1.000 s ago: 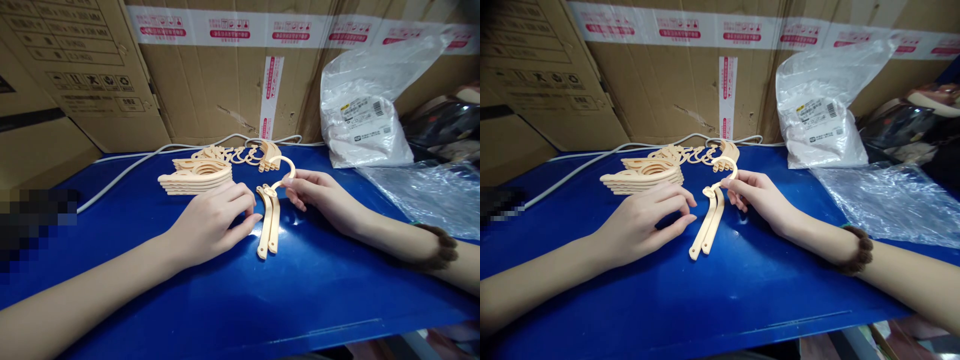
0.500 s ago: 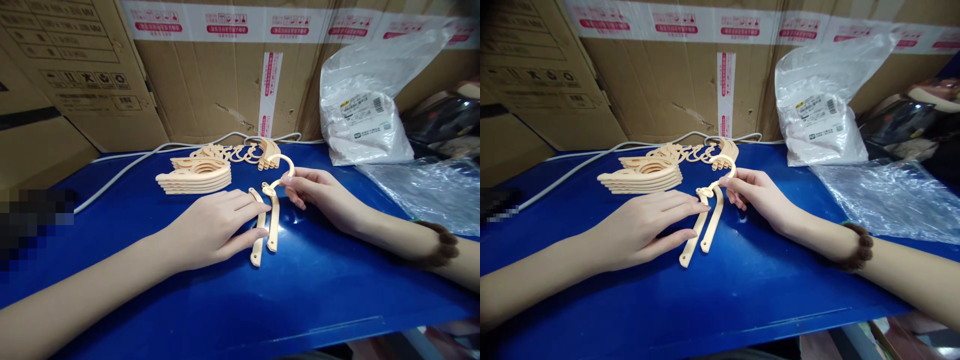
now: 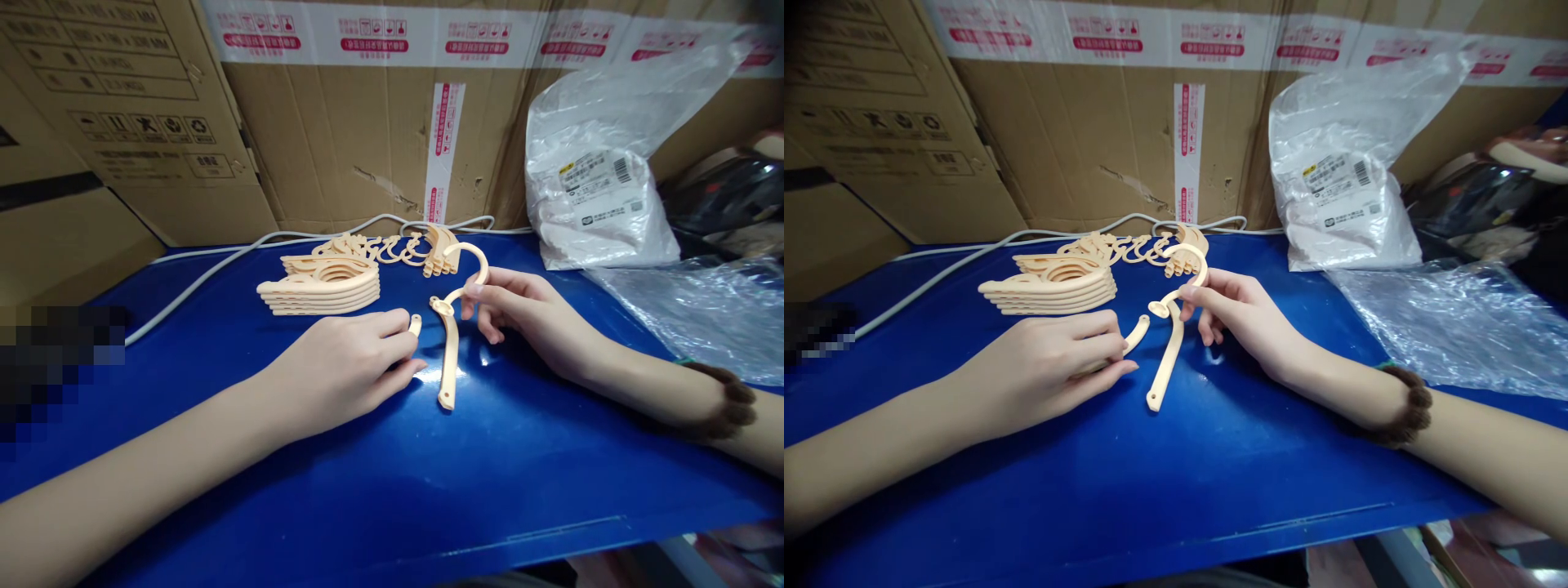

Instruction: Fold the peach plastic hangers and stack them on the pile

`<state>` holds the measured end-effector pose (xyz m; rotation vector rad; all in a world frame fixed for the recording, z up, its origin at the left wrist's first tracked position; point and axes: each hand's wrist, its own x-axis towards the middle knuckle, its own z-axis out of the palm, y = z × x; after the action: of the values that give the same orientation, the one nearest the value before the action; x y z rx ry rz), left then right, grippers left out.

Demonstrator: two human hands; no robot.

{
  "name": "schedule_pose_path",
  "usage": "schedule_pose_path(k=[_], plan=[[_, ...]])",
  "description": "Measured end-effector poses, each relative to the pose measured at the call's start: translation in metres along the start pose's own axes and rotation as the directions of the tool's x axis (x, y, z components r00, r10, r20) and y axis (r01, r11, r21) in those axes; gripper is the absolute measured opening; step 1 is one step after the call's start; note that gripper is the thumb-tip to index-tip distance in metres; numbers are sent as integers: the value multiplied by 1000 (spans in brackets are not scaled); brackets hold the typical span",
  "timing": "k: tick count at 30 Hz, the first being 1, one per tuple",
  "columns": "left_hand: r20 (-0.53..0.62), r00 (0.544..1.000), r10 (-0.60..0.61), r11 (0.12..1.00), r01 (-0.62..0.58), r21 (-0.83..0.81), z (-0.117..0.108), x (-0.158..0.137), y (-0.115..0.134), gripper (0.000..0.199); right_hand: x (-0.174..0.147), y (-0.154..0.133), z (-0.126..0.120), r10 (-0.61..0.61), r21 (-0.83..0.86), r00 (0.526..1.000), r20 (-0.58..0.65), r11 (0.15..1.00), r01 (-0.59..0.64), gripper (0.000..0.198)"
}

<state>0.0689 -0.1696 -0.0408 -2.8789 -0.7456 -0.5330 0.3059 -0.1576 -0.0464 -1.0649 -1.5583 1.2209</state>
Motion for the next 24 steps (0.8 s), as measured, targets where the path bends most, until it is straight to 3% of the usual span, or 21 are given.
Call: schedule_pose_path(k=[9,16,24], plan=[[-145,979,-141,969,166,184,4,-1,1,21,1,4,-2,1,35,1000,-16,999,-1,17],[-46,983,-175,959,181,218,6,-2,-3,25,3,6,-5,31,69,999,15,997,-32,20],[-13,981,-194,942,190,278,4,0,5,22,4,2,-3,56,30,998,25,998,-57,17]])
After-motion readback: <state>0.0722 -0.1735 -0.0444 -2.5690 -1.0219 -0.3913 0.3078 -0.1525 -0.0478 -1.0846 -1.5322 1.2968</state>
